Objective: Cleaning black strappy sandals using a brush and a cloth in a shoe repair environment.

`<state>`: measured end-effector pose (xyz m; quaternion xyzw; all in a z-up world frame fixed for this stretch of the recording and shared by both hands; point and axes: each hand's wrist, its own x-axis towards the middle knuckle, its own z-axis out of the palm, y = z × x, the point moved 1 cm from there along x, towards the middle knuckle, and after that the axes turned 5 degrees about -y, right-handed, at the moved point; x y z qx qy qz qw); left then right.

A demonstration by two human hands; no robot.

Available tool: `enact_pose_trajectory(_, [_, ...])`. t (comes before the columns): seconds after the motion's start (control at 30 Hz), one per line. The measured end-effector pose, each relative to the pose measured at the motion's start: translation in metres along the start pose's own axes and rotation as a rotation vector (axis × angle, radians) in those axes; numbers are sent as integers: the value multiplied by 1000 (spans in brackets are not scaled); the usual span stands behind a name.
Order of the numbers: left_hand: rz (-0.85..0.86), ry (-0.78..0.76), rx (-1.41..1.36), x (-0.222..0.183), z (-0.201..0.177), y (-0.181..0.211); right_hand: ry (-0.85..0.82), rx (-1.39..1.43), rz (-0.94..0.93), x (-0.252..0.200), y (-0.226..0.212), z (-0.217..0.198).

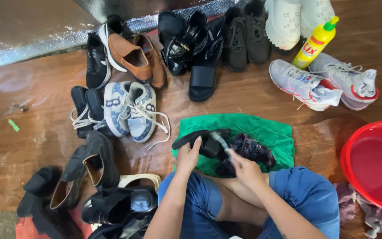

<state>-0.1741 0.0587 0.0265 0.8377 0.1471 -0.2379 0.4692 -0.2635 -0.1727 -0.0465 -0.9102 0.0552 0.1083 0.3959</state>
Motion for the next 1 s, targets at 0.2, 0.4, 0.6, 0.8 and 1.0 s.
enact_pose_trajectory(0.2, [5,77,-70,-3,0,-3,-52,82,-38,-5,-8,11])
enact_pose_trajectory(0.4, [1,123,-139,12,5,-17,-114,128,57,-21,-43,-14])
enact_pose_trajectory(0.6, [3,112,-164,9,1,-7,-61,13,-11,-14,-9,14])
enact_pose_trajectory(0.8, [8,127,-175,12,4,-16,-65,100,-11,-16,-23,-6])
enact_pose_trajectory(1.0, [80,128,-168,18,8,-22,-77,110,-12,-18,-33,-17])
